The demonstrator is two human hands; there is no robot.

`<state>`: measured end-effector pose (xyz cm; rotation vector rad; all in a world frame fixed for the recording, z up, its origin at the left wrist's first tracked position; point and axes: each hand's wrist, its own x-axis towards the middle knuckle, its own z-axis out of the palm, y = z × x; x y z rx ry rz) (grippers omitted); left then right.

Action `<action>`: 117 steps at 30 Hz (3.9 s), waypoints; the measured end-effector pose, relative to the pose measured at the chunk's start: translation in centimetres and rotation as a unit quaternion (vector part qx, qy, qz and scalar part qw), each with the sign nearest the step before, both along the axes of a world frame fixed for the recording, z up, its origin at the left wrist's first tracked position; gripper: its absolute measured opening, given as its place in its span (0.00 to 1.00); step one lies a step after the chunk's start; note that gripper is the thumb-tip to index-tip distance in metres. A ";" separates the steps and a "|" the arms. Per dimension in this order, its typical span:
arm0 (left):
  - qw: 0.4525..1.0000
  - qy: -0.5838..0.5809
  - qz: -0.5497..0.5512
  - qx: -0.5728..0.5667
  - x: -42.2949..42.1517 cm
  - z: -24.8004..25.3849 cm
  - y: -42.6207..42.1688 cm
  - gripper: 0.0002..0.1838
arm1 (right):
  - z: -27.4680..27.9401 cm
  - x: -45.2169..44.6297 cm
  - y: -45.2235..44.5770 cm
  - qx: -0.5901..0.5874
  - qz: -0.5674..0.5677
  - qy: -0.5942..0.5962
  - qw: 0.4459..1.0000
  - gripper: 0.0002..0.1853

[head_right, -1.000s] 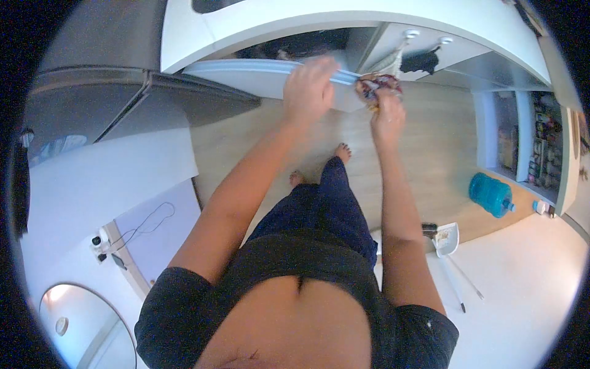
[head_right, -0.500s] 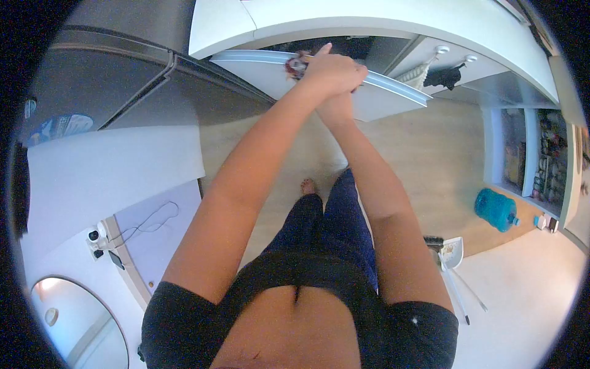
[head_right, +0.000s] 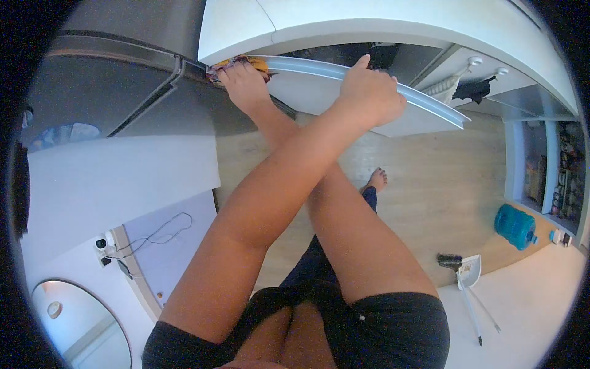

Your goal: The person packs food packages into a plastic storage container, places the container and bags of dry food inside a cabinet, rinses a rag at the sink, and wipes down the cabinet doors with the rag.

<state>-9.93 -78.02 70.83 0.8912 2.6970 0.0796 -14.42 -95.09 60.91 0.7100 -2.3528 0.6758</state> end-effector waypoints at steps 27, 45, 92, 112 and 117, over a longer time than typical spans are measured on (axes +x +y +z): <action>0.999 0.008 0.006 -0.051 1.0 0.0 0.8 0.26 | -0.9 17.5 43.6 -0.335 -0.544 -0.147 0.755 0.17; 0.985 0.151 0.080 0.012 13.4 -2.2 -3.4 0.27 | 4.3 26.2 27.5 0.037 -0.214 -0.149 0.965 0.16; 0.712 0.136 0.652 0.223 29.5 -5.3 -21.5 0.11 | -1.3 27.2 18.7 -0.527 0.102 -0.749 0.389 0.19; 0.636 0.369 0.677 -0.044 24.9 -9.6 -20.3 0.13 | -4.4 18.8 -1.7 -0.382 0.373 -0.361 0.764 0.35; 0.583 0.450 0.673 -0.073 24.0 -11.0 -21.0 0.09 | -7.1 6.3 -2.8 -0.326 0.310 -0.199 0.871 0.30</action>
